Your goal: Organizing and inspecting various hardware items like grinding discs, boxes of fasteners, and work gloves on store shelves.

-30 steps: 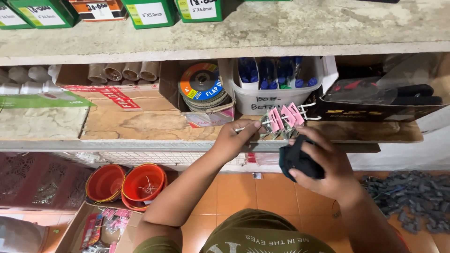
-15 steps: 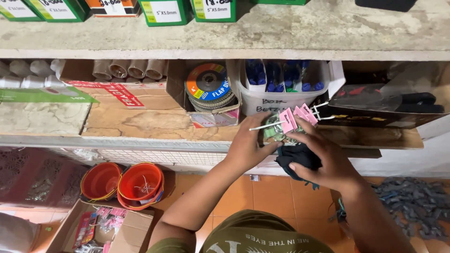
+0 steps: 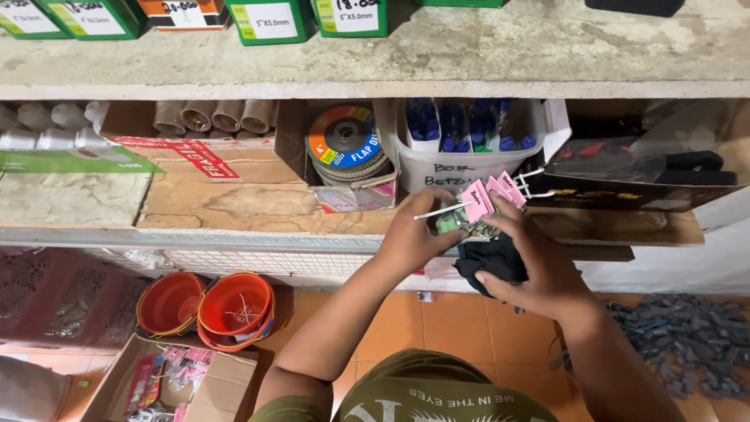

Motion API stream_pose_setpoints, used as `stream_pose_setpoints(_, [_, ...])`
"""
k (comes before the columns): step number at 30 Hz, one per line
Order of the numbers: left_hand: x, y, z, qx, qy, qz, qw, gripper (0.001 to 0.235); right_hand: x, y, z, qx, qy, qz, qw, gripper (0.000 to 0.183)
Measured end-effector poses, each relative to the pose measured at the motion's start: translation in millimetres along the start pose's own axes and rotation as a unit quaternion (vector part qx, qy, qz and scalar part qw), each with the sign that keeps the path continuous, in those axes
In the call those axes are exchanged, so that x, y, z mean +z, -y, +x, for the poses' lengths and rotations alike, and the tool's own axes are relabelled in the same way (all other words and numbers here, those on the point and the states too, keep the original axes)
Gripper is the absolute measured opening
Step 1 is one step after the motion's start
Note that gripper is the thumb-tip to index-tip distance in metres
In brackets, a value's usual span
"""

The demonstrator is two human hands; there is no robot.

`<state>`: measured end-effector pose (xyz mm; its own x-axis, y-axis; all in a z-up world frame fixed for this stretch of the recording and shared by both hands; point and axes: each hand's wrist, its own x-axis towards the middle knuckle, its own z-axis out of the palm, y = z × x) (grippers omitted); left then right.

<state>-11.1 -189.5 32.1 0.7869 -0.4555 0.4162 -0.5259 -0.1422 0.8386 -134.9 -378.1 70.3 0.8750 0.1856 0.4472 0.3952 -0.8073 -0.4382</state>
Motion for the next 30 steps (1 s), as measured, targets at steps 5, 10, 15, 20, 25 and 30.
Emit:
stream_pose_setpoints(5, [-9, -4, -2, -0.014, -0.011, -0.035, 0.999, 0.076, 1, 3, 0, -0.009, -0.029, -0.030, 0.999, 0.081])
stream_pose_setpoints(10, [-16, -7, -5, 0.006, -0.023, -0.014, 1.000, 0.069, 16, 2, 4, -0.071, -0.069, -0.166, 0.981, 0.084])
stream_pose_setpoints(15, [-7, -4, -8, -0.038, -0.019, -0.082, 0.996, 0.072, 7, 17, 8, -0.074, -0.094, -0.143, 0.982, 0.084])
stream_pose_setpoints(20, [10, 12, -7, -0.064, 0.012, -0.185, 0.981, 0.078, 23, 3, -5, -0.065, -0.126, -0.175, 0.974, 0.082])
stream_pose_setpoints(25, [15, 33, -1, -0.074, 0.071, -0.417, 0.903, 0.071, 19, 4, 3, -0.101, -0.135, -0.138, 0.976, 0.071])
stream_pose_setpoints(30, [12, 29, -4, -0.060, 0.078, -0.393, 0.914, 0.066, 8, 8, 18, -0.171, -0.128, -0.225, 0.951, 0.068])
